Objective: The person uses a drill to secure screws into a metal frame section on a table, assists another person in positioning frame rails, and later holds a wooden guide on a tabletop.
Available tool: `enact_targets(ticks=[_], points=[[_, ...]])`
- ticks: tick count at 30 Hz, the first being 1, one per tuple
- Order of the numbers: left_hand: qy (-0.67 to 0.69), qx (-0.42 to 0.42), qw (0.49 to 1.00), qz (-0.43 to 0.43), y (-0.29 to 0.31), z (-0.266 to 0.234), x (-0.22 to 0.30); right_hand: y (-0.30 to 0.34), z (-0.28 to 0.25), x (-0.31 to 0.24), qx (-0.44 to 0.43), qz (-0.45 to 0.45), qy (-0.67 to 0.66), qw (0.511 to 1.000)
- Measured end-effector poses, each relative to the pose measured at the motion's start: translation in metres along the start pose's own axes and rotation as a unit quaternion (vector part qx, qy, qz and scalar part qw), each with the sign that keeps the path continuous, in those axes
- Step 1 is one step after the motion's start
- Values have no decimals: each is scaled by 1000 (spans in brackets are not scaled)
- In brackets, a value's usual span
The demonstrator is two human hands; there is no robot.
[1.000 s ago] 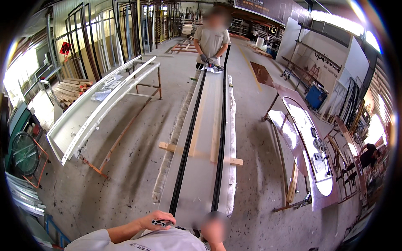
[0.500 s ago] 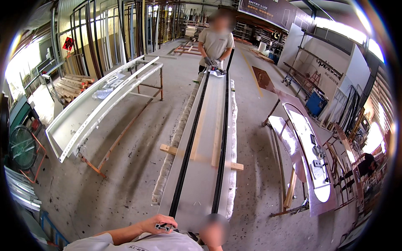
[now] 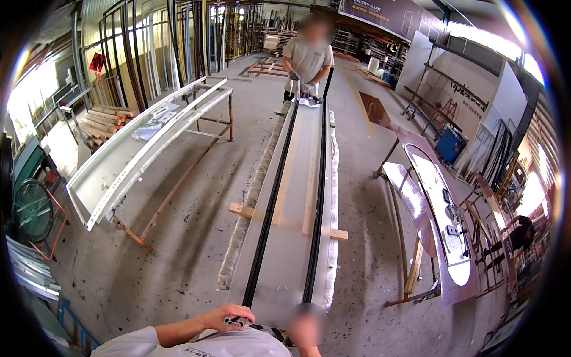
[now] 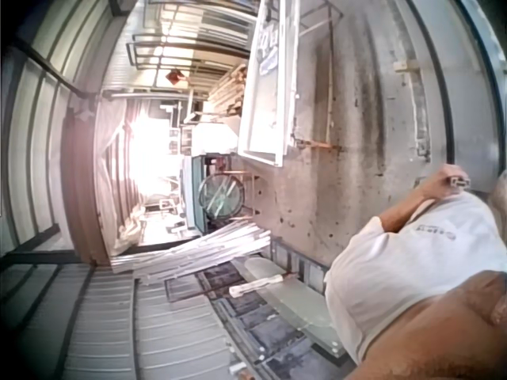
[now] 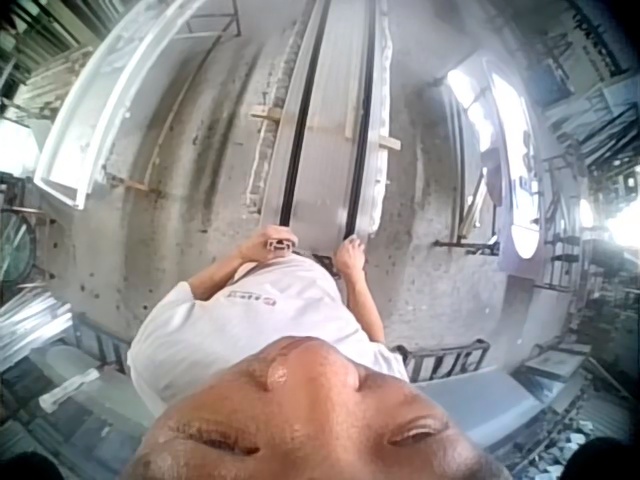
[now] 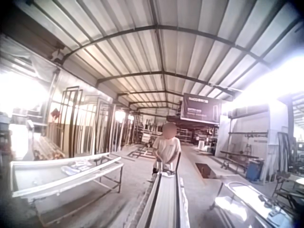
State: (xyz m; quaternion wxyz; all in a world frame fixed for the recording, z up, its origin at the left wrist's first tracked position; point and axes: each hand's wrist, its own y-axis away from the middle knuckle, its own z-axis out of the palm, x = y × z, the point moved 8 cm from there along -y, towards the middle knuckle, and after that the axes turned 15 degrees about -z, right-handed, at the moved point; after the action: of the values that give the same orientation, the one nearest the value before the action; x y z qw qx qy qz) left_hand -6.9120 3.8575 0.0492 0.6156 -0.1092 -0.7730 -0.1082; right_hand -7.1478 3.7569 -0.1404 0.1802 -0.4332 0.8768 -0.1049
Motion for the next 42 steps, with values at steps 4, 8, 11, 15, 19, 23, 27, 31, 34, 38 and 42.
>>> enact_targets(ticks=[4, 8, 11, 15, 19, 23, 27, 31, 34, 38, 42], points=[[3, 2, 1000, 5, -1, 1, -2, 14, 19, 7, -36, -20, 1, 999], [7, 5, 1000, 11, -1, 0, -1, 5, 8, -1, -60, 10, -11, 998], [7, 28, 999, 28, 1, -1, -8, -28, -33, -20, -84, 82, -57, 991], [-1, 2, 1000, -3, -1, -2, -3, 4, 0, -29, -176, -75, 76, 979], [4, -15, 999, -31, -2, 3, -7, 3, 1, -5, -79, 27, -11, 996], [13, -1, 1000, -8, 2, 3, -10, -15, -25, -19, -59, 54, -52, 995], [10, 1, 1000, -22, -1, 4, -16, -26, -46, -32, -13, -14, -10, 1000], [-7, -16, 998, -59, -4, 4, -16, -24, -43, -31, -6, -10, -15, 1000], [11, -19, 998, -61, -1, 5, -19, -23, -36, -30, -34, -15, -18, 999], [1, -19, 998, -58, -2, 7, -22, -17, -27, -27, -35, -12, -8, 999], [1, -27, 998, -59, -2, 5, -21, -29, -42, -38, -24, -42, 17, 999]])
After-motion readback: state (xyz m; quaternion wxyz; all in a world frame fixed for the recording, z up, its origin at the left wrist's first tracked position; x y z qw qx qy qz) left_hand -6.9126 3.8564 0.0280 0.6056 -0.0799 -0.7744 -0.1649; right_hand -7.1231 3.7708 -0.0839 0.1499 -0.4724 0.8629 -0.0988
